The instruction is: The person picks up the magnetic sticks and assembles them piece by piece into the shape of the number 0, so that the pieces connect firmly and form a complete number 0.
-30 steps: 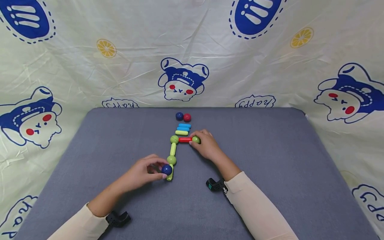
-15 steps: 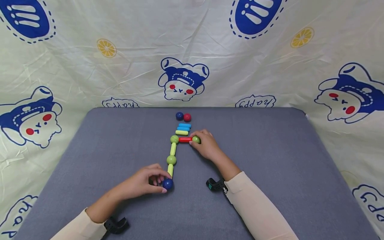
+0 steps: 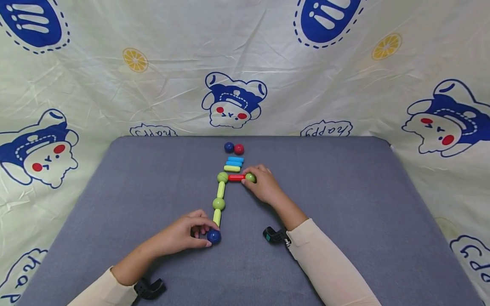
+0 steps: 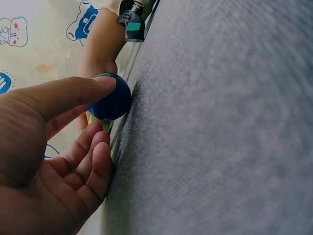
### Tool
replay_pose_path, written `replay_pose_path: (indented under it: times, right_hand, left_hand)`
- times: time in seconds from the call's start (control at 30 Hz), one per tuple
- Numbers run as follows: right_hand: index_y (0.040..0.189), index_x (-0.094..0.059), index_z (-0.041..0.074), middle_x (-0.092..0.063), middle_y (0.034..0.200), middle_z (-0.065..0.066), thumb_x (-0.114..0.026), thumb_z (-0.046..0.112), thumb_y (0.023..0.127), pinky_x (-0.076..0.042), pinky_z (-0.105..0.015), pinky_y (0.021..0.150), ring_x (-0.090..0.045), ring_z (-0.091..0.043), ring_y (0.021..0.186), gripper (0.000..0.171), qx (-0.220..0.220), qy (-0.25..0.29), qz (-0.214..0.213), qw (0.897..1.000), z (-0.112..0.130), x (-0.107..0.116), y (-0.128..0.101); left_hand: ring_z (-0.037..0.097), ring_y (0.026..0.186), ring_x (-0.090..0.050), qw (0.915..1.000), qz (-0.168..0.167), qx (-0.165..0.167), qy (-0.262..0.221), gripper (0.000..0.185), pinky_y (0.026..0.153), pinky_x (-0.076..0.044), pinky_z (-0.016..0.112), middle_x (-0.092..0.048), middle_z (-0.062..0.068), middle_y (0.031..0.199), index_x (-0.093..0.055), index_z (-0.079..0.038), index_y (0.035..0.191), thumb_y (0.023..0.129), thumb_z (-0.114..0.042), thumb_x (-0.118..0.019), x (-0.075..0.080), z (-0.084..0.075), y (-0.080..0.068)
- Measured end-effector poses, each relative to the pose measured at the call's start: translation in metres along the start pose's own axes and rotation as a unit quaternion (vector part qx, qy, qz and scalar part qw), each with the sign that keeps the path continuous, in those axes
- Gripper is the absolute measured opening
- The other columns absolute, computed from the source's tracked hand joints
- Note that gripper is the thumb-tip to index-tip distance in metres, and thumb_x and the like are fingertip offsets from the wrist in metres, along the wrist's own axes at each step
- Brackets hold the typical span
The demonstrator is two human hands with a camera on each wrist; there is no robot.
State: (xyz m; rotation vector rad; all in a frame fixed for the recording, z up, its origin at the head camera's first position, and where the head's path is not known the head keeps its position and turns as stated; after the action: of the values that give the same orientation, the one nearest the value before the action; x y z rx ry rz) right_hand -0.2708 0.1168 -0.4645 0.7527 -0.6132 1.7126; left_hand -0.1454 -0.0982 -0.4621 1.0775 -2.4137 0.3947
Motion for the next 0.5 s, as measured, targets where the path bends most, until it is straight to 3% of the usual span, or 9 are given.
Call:
replay_pose_path:
  times: [0.5]
  right_hand:
    - [0.121,-0.069,0.016,-0.058,0.128,-0.016,-0.068,0.026,0.098,-0.044,-0.048,0.094,-0.053,-0.034,0.115,0.025,-0.004,0.005,-0.002,1.000,-0.0017,0.0004,0.0003]
  left_hand:
    - [0.014,0.088,-0.057,0.9993,-0.015,0.001,-0.034,0.031,0.071,-0.050,0.021,-0.062,0.002,0.100,-0.075,-0.022,0.116,0.086,-0.025,-0.082,-0.0013,0.0070,-0.0002]
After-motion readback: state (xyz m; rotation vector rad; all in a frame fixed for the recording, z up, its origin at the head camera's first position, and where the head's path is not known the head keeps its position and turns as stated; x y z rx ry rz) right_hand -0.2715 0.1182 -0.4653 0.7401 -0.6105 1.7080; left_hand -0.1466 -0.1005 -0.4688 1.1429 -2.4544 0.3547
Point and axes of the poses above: each hand's wrist, its own y-axis towards the middle knuckle, its own x-axis out of the back of the hand, z = x × y, the point moved 7 cm from there along y, towards the middle knuckle
